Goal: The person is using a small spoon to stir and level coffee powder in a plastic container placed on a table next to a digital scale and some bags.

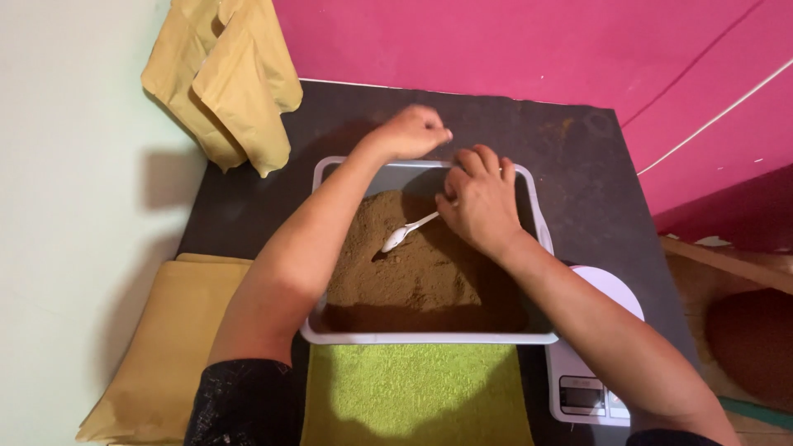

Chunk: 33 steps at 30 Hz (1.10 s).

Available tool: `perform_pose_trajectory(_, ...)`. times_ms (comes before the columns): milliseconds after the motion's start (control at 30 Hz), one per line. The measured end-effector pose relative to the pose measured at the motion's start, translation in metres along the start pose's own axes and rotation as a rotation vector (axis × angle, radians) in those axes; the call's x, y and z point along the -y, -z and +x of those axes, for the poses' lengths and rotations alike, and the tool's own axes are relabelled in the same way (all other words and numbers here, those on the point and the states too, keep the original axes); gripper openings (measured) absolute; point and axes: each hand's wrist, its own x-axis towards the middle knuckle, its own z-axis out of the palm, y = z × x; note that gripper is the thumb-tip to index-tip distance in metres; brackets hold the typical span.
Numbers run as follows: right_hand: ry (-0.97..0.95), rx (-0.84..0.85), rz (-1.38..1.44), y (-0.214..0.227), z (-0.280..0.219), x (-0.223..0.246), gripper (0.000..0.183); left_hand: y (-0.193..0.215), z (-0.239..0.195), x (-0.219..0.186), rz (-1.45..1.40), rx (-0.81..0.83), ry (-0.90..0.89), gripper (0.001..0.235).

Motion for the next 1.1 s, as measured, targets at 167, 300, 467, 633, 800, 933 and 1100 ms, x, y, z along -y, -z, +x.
perform_pose_trajectory(167, -0.011, 0.027, 0.058, 0.005, 0.000, 0.002, 0.021, -0.006, -0.008, -0.001, 0.086, 0.261, 0.245, 0.054)
perform_pose_trajectory(300, 0.005, 0.015, 0.011, -0.010, 0.001, -0.011, 0.022, -0.001, -0.021, -0.022, 0.036, 0.291, 0.333, 0.057)
perform_pose_trajectory(467, -0.028, 0.028, 0.028, -0.015, 0.001, -0.015, 0.024, -0.018, 0.004, 0.021, 0.000, 0.255, 0.304, 0.045)
perform_pose_trajectory(633, -0.030, -0.012, 0.061, -0.005, 0.000, -0.007, 0.019, -0.026, 0.017, 0.043, -0.004, 0.308, 0.366, 0.044)
perform_pose_trajectory(800, -0.016, 0.151, 0.057, 0.013, -0.003, 0.009, 0.039, -0.031, 0.023, 0.053, -0.003, 0.293, 0.377, 0.044)
perform_pose_trajectory(933, -0.016, 0.044, 0.103, -0.012, 0.003, -0.017, 0.027, -0.018, 0.010, 0.030, 0.000, 0.242, 0.333, 0.047)
perform_pose_trajectory(1100, 0.104, -0.207, 0.297, 0.005, 0.002, -0.002, 0.023, 0.001, -0.016, -0.007, -0.048, 0.087, 0.300, 0.049)
